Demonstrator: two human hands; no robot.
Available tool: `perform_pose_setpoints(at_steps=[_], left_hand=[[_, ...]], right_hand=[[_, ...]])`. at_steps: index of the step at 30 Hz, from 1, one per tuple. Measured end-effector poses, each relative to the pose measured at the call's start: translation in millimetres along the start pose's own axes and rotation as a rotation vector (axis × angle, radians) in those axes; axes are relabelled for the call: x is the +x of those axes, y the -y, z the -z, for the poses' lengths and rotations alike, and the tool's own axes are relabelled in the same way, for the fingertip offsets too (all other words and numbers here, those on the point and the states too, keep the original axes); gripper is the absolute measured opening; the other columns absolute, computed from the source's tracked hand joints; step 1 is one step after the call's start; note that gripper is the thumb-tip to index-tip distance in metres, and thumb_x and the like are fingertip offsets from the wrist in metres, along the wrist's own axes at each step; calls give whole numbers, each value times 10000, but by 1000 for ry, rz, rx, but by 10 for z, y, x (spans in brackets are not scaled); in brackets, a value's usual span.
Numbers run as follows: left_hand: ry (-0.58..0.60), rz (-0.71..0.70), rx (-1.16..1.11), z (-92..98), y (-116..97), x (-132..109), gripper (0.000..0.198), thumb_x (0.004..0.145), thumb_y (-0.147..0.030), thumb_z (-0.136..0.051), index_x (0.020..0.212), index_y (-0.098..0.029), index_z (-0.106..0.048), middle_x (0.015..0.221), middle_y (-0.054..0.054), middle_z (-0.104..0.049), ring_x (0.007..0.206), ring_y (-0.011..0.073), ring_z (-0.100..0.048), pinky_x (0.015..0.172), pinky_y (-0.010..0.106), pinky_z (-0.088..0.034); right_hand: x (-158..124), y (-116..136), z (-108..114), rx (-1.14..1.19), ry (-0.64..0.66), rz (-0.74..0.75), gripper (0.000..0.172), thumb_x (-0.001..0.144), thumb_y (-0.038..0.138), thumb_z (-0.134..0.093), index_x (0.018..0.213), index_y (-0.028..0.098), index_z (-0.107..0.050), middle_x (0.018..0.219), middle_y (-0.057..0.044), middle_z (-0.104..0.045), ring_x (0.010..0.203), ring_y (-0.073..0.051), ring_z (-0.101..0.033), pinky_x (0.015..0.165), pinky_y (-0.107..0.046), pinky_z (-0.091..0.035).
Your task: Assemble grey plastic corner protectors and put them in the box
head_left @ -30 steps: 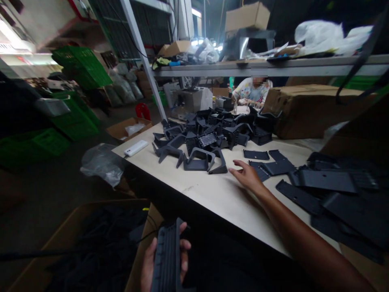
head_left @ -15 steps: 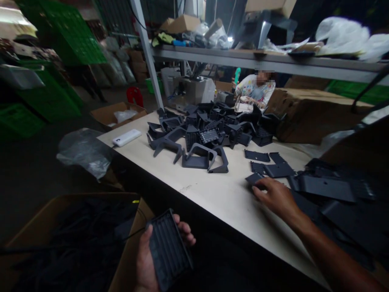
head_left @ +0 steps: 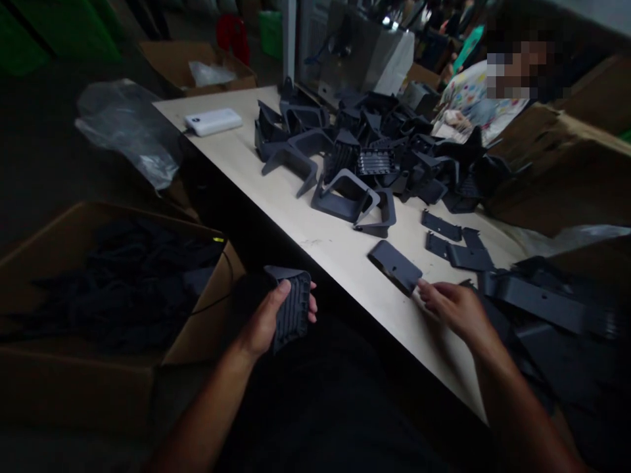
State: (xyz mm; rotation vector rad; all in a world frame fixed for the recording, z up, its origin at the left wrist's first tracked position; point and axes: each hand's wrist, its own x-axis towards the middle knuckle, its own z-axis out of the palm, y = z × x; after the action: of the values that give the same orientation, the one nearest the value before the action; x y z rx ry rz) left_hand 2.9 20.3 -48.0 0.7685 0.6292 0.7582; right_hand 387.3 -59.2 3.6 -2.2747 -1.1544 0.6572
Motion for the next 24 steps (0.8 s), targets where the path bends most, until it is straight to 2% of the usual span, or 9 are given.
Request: perform_pose_setpoints(at_steps=[2,4,8,11,13,15,18,22,24], left_hand=[[17,54,4,23,7,-5,763,937,-785,-455,1249,-123,-671,935,114,-744,763,215,-727,694,300,-576],[56,95,15,26,-7,7,838,899,-852,-433,1238,-126,-679,925,114,-749,748,215,-729,672,293,-567],[150,98,-46,-26,-56,47,912,873,-894,-404,1212,-100,-697,937,152,-766,748,241,-746,644,300,-565],[145,29,-268,-89,-71,53,901,896,-863,-415,1185,-63,-710,982,191,-779,819,283,-769,750,366,-606],[96,-11,-462,-122,-63,52,898,911,-848,-408,1191,-52,-715,1045,211,-785,922,314,-774,882,443,-611],[23,-46,-629,-142,-47,63,878,934,-828,-394,1210,-59,-717,1113,216,-784,1024,330,-763,992,509,-580],[-104,-96,-748,-167,-31,103,800,958,-780,-431,1207,-78,-725,1178,208,-779,1108,327,-745,1058,527,-548],[-228,-133,-713,-228,-66,160,733,918,-765,-550,1208,-119,-738,1170,172,-791,1159,345,-729,1045,502,-559],[-261,-156,-656,-259,-99,179,754,906,-776,-558,1236,-121,-732,1171,167,-790,1173,353,-723,1032,491,-568]], right_hand=[[-26,45,53,-269,-87,76,647,870,797,-597,977,193,-803,869,-120,-787,817,-320,-749,730,-429,-559],[-3,158,55,-379,-163,195,658,855,781,-636,1155,212,-776,1029,-128,-793,940,-347,-749,834,-469,-561],[207,358,-68,-426,7,508,716,834,650,-740,1401,220,-654,1402,-147,-674,1221,-375,-669,1029,-502,-530],[361,436,-158,-444,96,531,658,853,566,-747,1399,207,-665,1352,-152,-700,1159,-375,-695,1016,-520,-542],[355,525,-221,-333,147,501,630,859,567,-757,1382,226,-681,1275,-132,-738,1054,-349,-731,952,-505,-579],[217,682,-317,-113,232,503,621,846,566,-793,1366,243,-689,1254,-105,-749,1048,-321,-736,945,-475,-597],[-187,1005,-546,146,316,590,584,865,524,-812,1372,267,-679,1308,-81,-726,1130,-290,-714,996,-444,-593],[-684,1353,-949,108,230,835,600,921,478,-773,1472,309,-608,1449,-97,-634,1283,-300,-642,1089,-467,-548],[-793,1423,-1126,74,205,875,606,939,479,-750,1498,311,-588,1482,-115,-601,1314,-313,-625,1100,-480,-543]])
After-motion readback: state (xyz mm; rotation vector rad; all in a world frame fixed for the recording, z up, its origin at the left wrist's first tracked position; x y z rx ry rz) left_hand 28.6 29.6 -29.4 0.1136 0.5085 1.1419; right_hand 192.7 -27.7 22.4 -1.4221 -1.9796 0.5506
